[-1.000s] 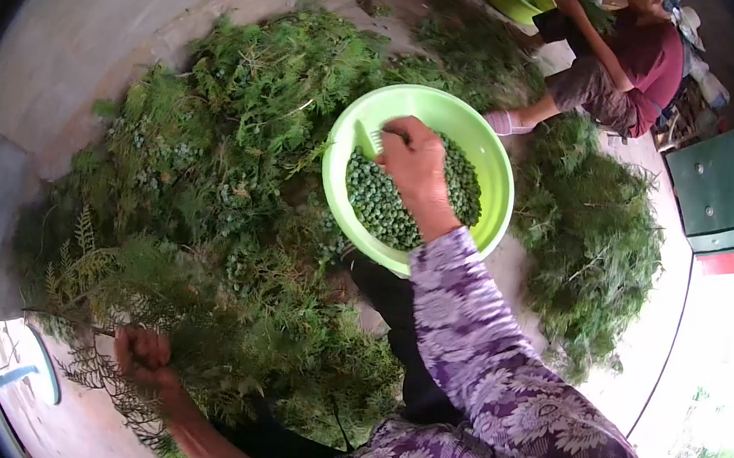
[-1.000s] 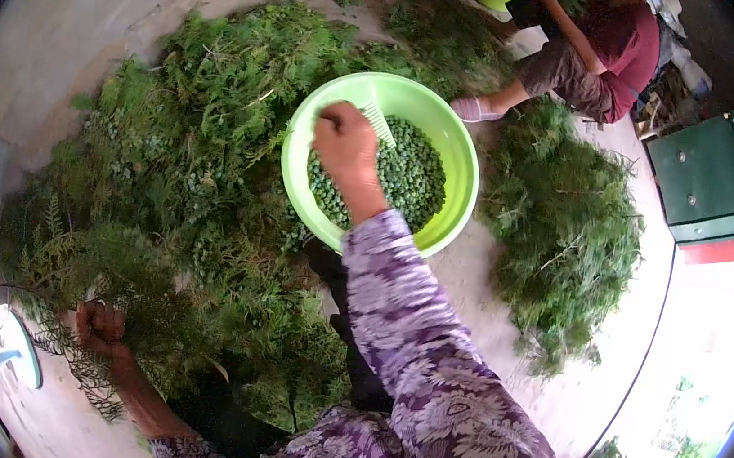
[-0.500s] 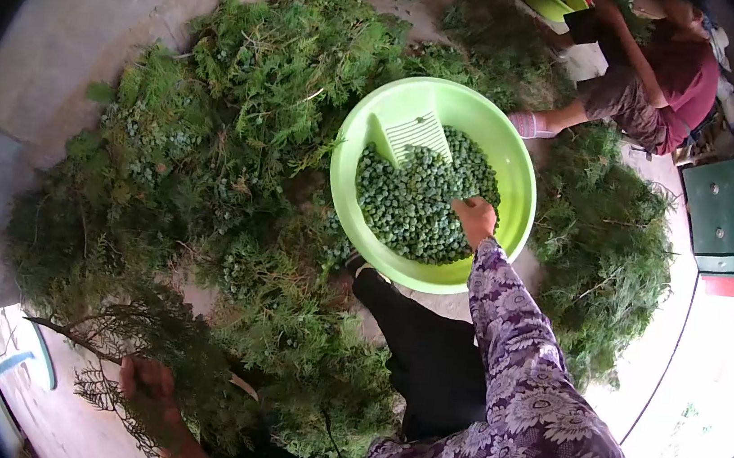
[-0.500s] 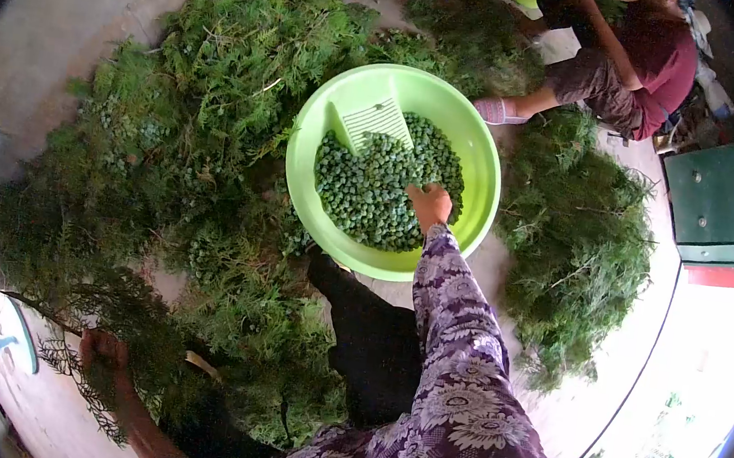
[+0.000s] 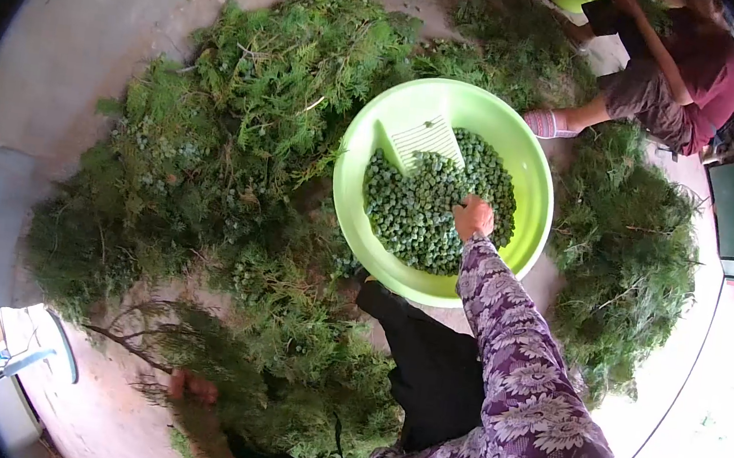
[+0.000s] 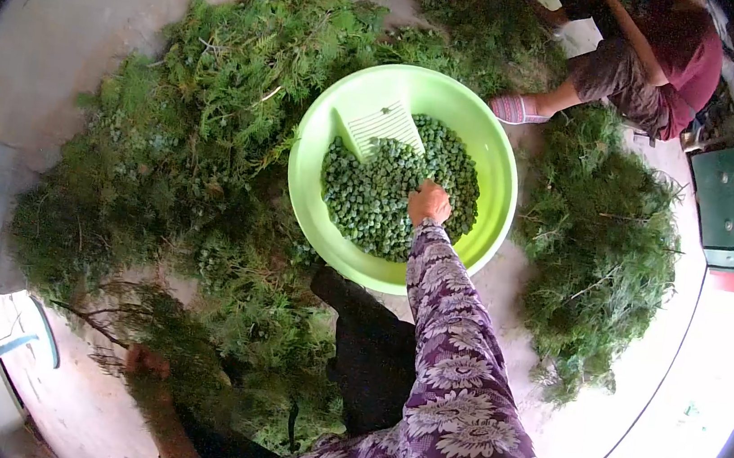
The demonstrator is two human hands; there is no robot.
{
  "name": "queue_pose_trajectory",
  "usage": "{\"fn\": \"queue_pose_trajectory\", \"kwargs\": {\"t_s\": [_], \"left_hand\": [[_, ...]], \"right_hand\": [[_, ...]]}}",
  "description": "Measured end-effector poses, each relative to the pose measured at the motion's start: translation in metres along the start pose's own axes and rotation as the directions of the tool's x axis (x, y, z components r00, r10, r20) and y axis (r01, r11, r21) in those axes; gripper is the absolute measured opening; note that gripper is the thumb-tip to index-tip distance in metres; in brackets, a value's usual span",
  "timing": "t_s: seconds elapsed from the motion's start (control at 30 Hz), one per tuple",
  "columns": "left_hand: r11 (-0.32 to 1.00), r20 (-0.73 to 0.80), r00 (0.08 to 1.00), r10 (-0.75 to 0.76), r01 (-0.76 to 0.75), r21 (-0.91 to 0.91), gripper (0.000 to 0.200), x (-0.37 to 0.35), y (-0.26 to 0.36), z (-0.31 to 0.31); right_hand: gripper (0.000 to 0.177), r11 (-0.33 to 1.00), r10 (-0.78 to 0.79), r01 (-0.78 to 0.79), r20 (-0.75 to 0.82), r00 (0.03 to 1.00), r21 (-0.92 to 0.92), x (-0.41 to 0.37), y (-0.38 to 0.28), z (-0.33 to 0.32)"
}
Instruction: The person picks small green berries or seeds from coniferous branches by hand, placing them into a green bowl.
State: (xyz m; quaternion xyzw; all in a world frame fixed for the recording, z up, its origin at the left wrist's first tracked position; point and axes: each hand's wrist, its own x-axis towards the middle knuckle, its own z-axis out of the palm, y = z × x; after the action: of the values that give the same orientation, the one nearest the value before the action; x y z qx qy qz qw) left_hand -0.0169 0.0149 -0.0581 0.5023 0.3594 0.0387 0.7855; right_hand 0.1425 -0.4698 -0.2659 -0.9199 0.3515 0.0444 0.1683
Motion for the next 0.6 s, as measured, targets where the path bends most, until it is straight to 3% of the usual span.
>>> {"fn": "queue_pose_trajectory", "kwargs": {"t_s": [0.07, 0.13, 0.2, 0.23, 0.27, 0.33, 0.37, 0.43, 0.47, 0.5, 0.53, 0.57, 0.6], "left_hand": [[1.000, 0.050, 0.999, 0.013, -0.012, -0.016, 0.024, -0.017, -0.008, -0.002], [0.998, 0.078, 0.997, 0.012, -0.008, -0.062, 0.024, -0.036, -0.008, 0.001], [0.993, 0.025, 0.996, 0.082, -0.079, -0.089, 0.024, -0.056, -0.009, -0.001], [0.990, 0.049, 0.996, 0.079, -0.073, -0.120, 0.024, -0.063, -0.008, -0.006], [0.986, 0.074, 0.994, 0.077, -0.065, -0.153, 0.023, -0.072, -0.007, -0.008], [0.982, 0.073, 0.992, 0.101, -0.087, -0.169, 0.022, -0.091, -0.004, -0.006], [0.979, 0.063, 0.993, 0.104, -0.091, -0.181, 0.022, -0.102, -0.004, -0.005], [0.971, 0.028, 0.993, 0.114, -0.105, -0.216, 0.020, -0.125, -0.003, 0.009], [0.965, -0.011, 0.995, 0.103, -0.102, -0.243, 0.019, -0.136, -0.003, 0.015], [0.958, -0.016, 0.993, 0.117, -0.117, -0.261, 0.019, -0.145, -0.004, 0.016], [0.964, 0.082, 0.989, 0.120, -0.096, -0.248, 0.015, -0.150, -0.007, 0.013], [0.969, 0.175, 0.977, 0.125, -0.082, -0.235, 0.012, -0.156, -0.011, 0.011], [0.959, 0.158, 0.976, 0.151, -0.106, -0.262, 0.012, -0.163, -0.015, 0.016]], "right_hand": [[0.024, 0.991, 0.033, -0.041, 0.066, 0.997, 0.126, 0.009, 0.013, 0.010], [0.021, 0.993, 0.008, -0.015, 0.063, 0.998, 0.114, 0.009, 0.020, 0.004], [0.015, 0.925, 0.020, -0.061, 0.111, 0.994, 0.376, 0.013, 0.033, 0.007], [0.012, 0.772, 0.015, -0.171, 0.251, 0.968, 0.612, 0.011, 0.037, -0.001], [0.019, 0.510, 0.026, -0.404, 0.455, 0.890, 0.759, -0.013, 0.015, -0.053], [0.018, 0.230, -0.190, -0.500, 0.543, 0.818, 0.835, -0.010, 0.028, -0.065], [0.018, 0.224, -0.207, -0.487, 0.530, 0.823, 0.844, -0.016, 0.026, -0.082], [0.015, -0.059, -0.314, -0.583, 0.540, 0.781, 0.810, -0.037, 0.015, -0.128], [0.015, -0.055, -0.330, -0.576, 0.530, 0.781, 0.816, -0.045, 0.014, -0.145], [0.014, -0.160, -0.380, -0.592, 0.504, 0.775, 0.790, -0.053, 0.012, -0.160], [0.013, -0.257, -0.432, -0.609, 0.475, 0.767, 0.750, -0.062, 0.008, -0.176], [0.010, -0.230, -0.490, -0.613, 0.454, 0.744, 0.756, -0.079, 0.004, -0.197], [0.007, -0.261, -0.577, -0.597, 0.373, 0.727, 0.758, -0.091, -0.002, -0.205]]}}
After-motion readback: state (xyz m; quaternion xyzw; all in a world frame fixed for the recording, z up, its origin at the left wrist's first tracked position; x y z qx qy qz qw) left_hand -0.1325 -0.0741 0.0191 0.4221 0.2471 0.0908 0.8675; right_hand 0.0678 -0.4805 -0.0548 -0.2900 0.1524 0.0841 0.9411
